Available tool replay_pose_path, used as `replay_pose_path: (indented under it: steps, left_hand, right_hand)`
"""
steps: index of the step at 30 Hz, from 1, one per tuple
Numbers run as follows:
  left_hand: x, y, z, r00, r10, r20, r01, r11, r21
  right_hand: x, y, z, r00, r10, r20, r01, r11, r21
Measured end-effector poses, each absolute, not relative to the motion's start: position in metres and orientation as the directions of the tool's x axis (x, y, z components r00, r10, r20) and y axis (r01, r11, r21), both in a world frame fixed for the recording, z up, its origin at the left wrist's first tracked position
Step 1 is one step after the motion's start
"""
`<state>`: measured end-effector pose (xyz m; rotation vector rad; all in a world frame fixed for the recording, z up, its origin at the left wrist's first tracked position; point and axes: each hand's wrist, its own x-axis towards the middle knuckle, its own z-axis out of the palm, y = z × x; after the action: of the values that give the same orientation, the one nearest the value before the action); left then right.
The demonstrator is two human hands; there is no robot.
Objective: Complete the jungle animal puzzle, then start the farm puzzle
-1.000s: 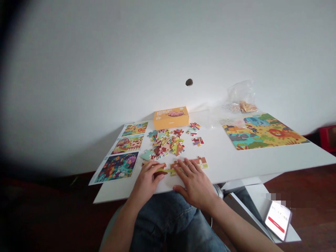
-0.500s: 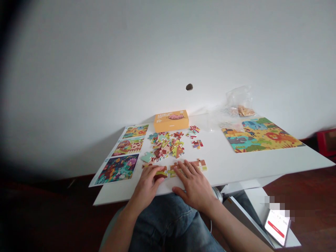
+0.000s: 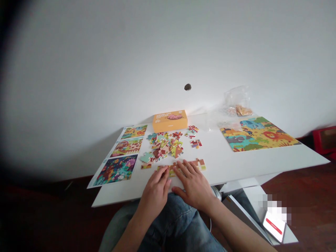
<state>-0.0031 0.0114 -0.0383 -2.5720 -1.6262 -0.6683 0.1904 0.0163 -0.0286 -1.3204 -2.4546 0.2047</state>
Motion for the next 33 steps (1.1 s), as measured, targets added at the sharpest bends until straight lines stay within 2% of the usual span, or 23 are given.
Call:
replay_pose_path:
  steps: [10,19,22,28,33]
  left_hand:
    - [0.012,-0.007,-0.043,0.301,0.890,0.344,0.939,-0.338,0.054]
    - [0.017,-0.009,-0.034,0.209,0.924,0.320,0.962,-0.254,0.104]
    - [0.015,-0.010,-0.038,0.232,0.914,0.334,0.957,-0.276,0.092]
    - [0.011,-0.010,-0.050,0.425,0.837,0.343,0.889,-0.457,0.014]
    - [0.011,-0.008,-0.054,0.372,0.860,0.350,0.921,-0.388,-0.024]
  right_hand:
    - [0.192,0.017,-0.030,-0.527,0.823,0.213,0.769,0.569,-0.291]
    - [0.194,0.016,-0.030,-0.545,0.810,0.218,0.772,0.586,-0.248]
    - [0.191,0.014,-0.027,-0.538,0.818,0.203,0.782,0.574,-0.243]
    - [0.174,0.005,-0.021,-0.530,0.824,0.200,0.775,0.566,-0.282]
    - [0.177,0.000,-0.022,-0.402,0.897,0.182,0.842,0.441,-0.312]
